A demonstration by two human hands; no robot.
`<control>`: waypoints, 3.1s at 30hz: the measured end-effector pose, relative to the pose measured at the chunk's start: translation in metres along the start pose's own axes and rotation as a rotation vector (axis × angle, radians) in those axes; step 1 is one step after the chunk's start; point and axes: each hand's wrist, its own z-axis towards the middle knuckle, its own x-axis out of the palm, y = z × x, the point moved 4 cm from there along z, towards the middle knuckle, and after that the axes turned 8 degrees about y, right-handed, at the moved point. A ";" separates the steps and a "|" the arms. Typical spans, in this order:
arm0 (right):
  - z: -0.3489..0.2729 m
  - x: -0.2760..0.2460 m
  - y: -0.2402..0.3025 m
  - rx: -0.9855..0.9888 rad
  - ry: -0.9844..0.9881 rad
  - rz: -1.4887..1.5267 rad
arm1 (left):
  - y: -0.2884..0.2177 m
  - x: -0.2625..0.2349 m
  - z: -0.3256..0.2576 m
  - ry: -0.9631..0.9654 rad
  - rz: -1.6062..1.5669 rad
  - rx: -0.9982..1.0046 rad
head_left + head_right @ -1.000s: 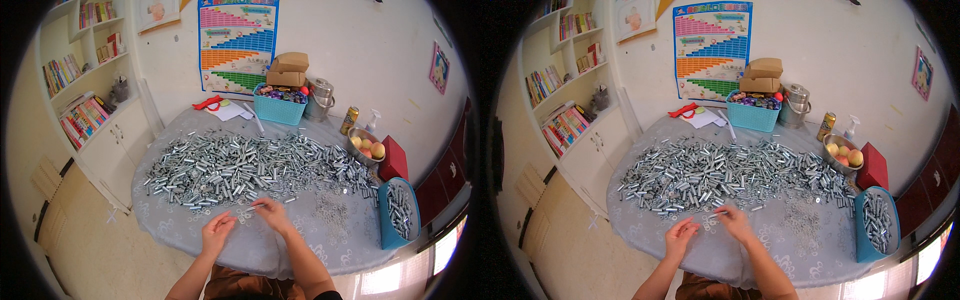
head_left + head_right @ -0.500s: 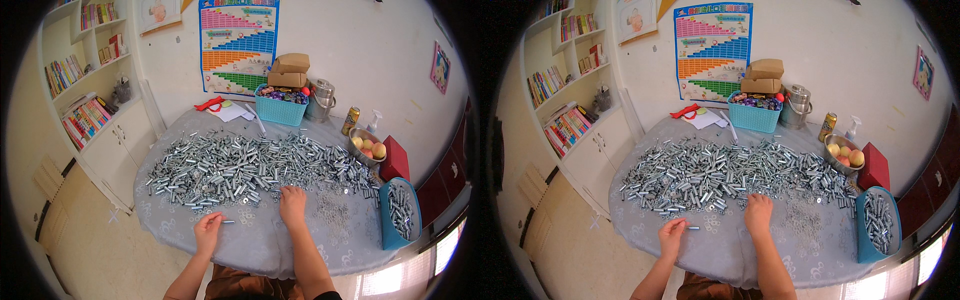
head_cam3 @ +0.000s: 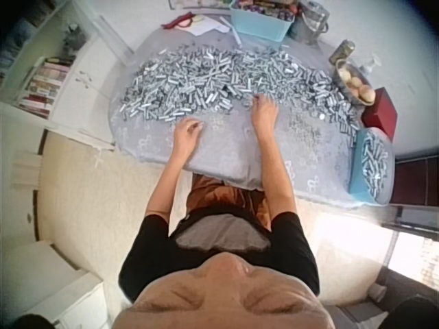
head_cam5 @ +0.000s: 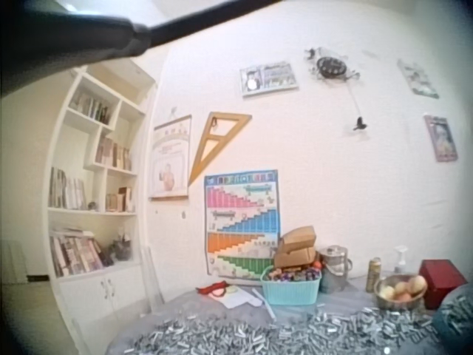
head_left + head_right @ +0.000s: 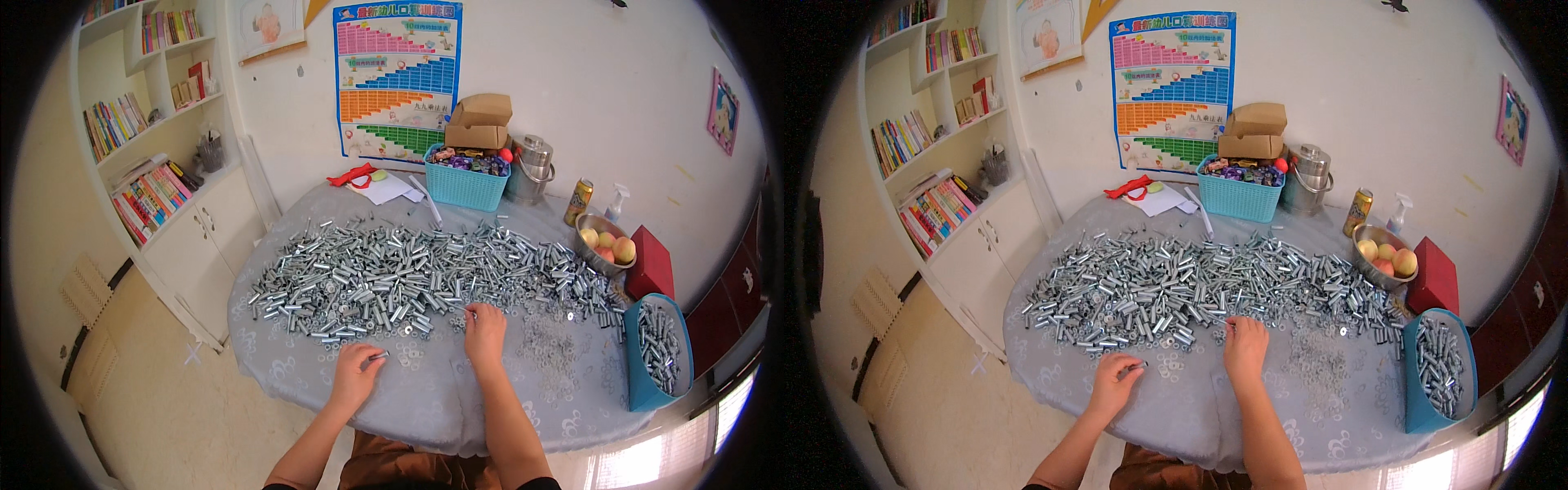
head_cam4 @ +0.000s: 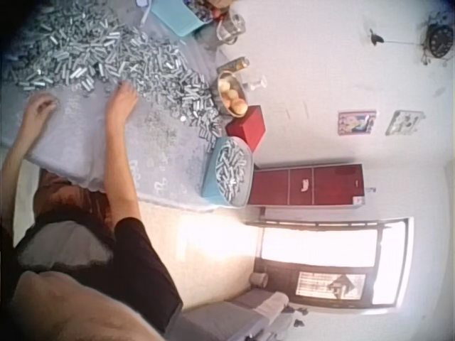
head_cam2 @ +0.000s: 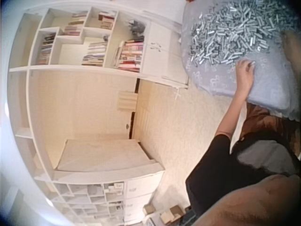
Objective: The person sits at a table covered with a large pile of metal bolts and washers. They repeatedly pick up a bolt and a washer, thread the washer onto the bolt, and place the assembled unit into a blue plastic bin on the right side of the table.
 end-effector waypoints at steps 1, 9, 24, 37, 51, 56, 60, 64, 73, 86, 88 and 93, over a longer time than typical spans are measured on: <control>0.000 -0.001 0.007 -0.020 0.045 0.155 | 0.003 -0.001 -0.001 -0.029 -0.139 -0.089; -0.031 0.023 0.062 -0.018 0.685 0.726 | 0.028 0.020 0.005 -0.063 -1.217 -0.337; -0.033 0.029 0.061 0.029 0.604 0.685 | 0.029 0.026 0.003 -0.067 -1.187 -0.230; -0.043 0.040 0.063 0.182 0.709 0.810 | 0.022 0.028 0.002 -0.026 -0.994 -0.172; -0.053 0.047 0.069 0.403 0.837 1.224 | 0.021 0.033 -0.001 -0.034 -0.855 -0.085; -0.053 0.042 0.076 0.282 0.760 1.293 | 0.016 0.037 -0.003 -0.004 -0.819 -0.081; -0.051 0.034 0.085 0.227 0.792 1.181 | 0.015 0.036 -0.008 -0.018 -0.537 -0.040; -0.056 0.047 0.071 0.370 0.806 1.224 | 0.000 0.036 -0.004 0.035 -0.365 0.073; -0.044 0.033 0.074 0.284 0.733 1.184 | 0.009 0.034 -0.004 0.067 -0.886 -0.125; -0.043 0.033 0.063 -0.247 0.502 0.265 | 0.025 0.027 -0.004 -0.109 -1.119 -0.287; -0.043 0.033 0.062 -0.226 0.520 0.269 | 0.024 0.027 -0.004 -0.093 -1.114 -0.282; -0.041 0.032 0.063 -0.199 0.514 0.274 | 0.026 0.029 -0.004 -0.064 -1.080 -0.290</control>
